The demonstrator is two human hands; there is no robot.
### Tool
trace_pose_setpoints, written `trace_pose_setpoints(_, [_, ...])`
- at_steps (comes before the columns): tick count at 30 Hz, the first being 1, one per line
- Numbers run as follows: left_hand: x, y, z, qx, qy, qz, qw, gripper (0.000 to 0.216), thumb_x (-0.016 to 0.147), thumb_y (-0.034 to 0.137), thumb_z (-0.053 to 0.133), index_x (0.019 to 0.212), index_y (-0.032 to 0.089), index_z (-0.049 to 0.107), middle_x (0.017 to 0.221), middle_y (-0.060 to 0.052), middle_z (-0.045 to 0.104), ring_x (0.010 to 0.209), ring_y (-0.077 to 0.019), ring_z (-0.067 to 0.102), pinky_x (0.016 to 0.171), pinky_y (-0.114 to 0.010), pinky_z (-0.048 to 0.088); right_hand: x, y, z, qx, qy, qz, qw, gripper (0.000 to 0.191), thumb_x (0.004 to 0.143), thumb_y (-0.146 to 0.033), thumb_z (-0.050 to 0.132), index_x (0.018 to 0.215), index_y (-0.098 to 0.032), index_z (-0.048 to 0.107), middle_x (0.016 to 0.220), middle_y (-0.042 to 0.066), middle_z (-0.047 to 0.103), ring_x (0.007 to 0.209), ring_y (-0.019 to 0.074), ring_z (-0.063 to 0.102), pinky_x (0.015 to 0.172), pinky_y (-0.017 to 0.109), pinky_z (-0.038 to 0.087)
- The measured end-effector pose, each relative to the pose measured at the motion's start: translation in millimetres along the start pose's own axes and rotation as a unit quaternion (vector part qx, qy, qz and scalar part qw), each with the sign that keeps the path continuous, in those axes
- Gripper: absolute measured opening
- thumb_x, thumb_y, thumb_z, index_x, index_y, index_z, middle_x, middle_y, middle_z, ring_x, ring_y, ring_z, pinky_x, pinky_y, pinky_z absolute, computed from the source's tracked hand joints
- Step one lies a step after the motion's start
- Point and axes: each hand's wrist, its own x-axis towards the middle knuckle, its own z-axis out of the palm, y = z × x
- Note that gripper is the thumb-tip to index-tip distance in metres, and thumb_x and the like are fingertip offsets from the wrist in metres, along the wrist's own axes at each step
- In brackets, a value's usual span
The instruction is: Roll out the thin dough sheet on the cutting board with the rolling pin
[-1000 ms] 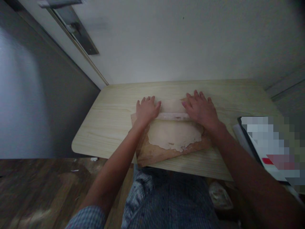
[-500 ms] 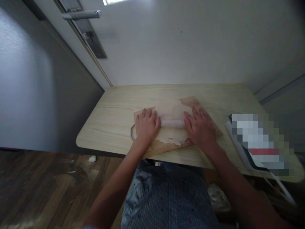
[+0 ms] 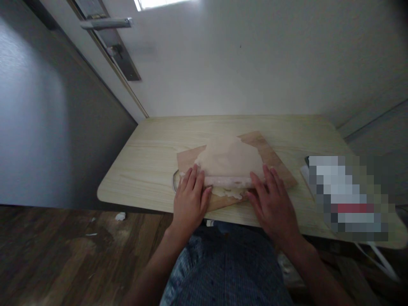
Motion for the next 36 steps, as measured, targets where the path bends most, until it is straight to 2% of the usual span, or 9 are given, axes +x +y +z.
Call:
trace_pose_setpoints(7, [45, 0, 0, 0.062, -0.044, -0.024, 0.997, 0.044, 0.091, 0.037, 0.030, 0.127, 0.016, 0.043, 0.142, -0.011, 0.034, 0.131, -0.0276, 0.028, 0.103, -0.050, 0.028, 44, 7, 6, -0.032, -0.017, 0.020, 0.999, 0.046, 0.090, -0.037, 0.031, 0.125, -0.012, 0.049, 0.140, 0.020, 0.033, 0.132, 0.0305, 0.023, 0.102, 0.052, 0.026])
trace_pose_setpoints(11, [79, -1, 5, 0.087, -0.046, -0.044, 0.994, 0.046, 0.093, 0.039, 0.021, 0.130, 0.020, 0.040, 0.135, -0.007, 0.045, 0.126, -0.0258, 0.036, 0.104, -0.051, 0.023, 80, 11, 9, -0.044, -0.038, 0.038, 0.998, 0.047, 0.092, -0.037, 0.024, 0.125, -0.016, 0.049, 0.139, 0.016, 0.038, 0.130, 0.0294, 0.029, 0.101, 0.057, 0.022])
trace_pose_setpoints(14, [103, -4, 9, 0.087, -0.061, -0.060, 0.993, 0.050, 0.093, 0.042, 0.017, 0.131, 0.020, 0.041, 0.131, -0.007, 0.050, 0.121, -0.0245, 0.044, 0.103, -0.048, 0.026, 103, 16, 13, -0.034, -0.054, 0.056, 0.996, 0.048, 0.092, -0.037, 0.022, 0.127, -0.017, 0.047, 0.139, 0.015, 0.038, 0.129, 0.0284, 0.030, 0.100, 0.058, 0.022])
trace_pose_setpoints(18, [131, -8, 12, 0.069, -0.099, -0.069, 0.990, 0.053, 0.092, 0.047, 0.015, 0.131, 0.020, 0.039, 0.131, -0.007, 0.050, 0.120, -0.0238, 0.044, 0.101, -0.046, 0.029, 130, 25, 20, -0.006, -0.088, 0.059, 0.994, 0.051, 0.090, -0.042, 0.023, 0.130, -0.018, 0.043, 0.141, 0.014, 0.035, 0.130, 0.0303, 0.029, 0.099, 0.060, 0.021])
trace_pose_setpoints(20, [143, -11, 13, 0.060, -0.115, -0.064, 0.989, 0.054, 0.092, 0.047, 0.013, 0.127, 0.020, 0.043, 0.126, -0.008, 0.054, 0.116, -0.0241, 0.048, 0.100, -0.047, 0.029, 141, 30, 24, 0.005, -0.103, 0.063, 0.993, 0.053, 0.090, -0.045, 0.023, 0.131, -0.017, 0.042, 0.141, 0.016, 0.034, 0.130, 0.0325, 0.028, 0.098, 0.063, 0.021])
trace_pose_setpoints(23, [159, -15, 16, 0.058, -0.136, -0.061, 0.987, 0.054, 0.092, 0.047, 0.013, 0.113, 0.018, 0.053, 0.112, -0.010, 0.062, 0.105, -0.0248, 0.056, 0.093, -0.044, 0.037, 156, 35, 30, 0.014, -0.116, 0.081, 0.990, 0.056, 0.089, -0.047, 0.022, 0.132, -0.016, 0.041, 0.141, 0.018, 0.033, 0.129, 0.0353, 0.028, 0.096, 0.065, 0.021])
trace_pose_setpoints(26, [170, -18, 19, 0.056, -0.139, -0.079, 0.985, 0.053, 0.091, 0.046, 0.015, 0.101, 0.017, 0.058, 0.103, -0.011, 0.065, 0.097, -0.0247, 0.059, 0.082, -0.038, 0.043, 166, 38, 35, 0.016, -0.122, 0.094, 0.988, 0.057, 0.089, -0.046, 0.024, 0.132, -0.013, 0.040, 0.141, 0.020, 0.032, 0.129, 0.0369, 0.026, 0.096, 0.064, 0.023])
trace_pose_setpoints(30, [176, -20, 21, 0.050, -0.119, -0.086, 0.988, 0.050, 0.091, 0.044, 0.017, 0.099, 0.016, 0.059, 0.102, -0.012, 0.064, 0.095, -0.0235, 0.060, 0.077, -0.033, 0.045, 171, 38, 36, 0.010, -0.107, 0.098, 0.989, 0.056, 0.090, -0.044, 0.025, 0.131, -0.011, 0.041, 0.142, 0.021, 0.030, 0.130, 0.0362, 0.024, 0.097, 0.062, 0.024])
trace_pose_setpoints(36, [162, -15, 18, 0.073, -0.095, -0.084, 0.989, 0.044, 0.090, 0.038, 0.022, 0.099, 0.016, 0.059, 0.103, -0.011, 0.064, 0.095, -0.0227, 0.059, 0.077, -0.033, 0.044, 159, 33, 30, -0.003, -0.074, 0.087, 0.993, 0.051, 0.089, -0.041, 0.027, 0.126, -0.012, 0.048, 0.141, 0.019, 0.032, 0.131, 0.0336, 0.025, 0.098, 0.058, 0.025])
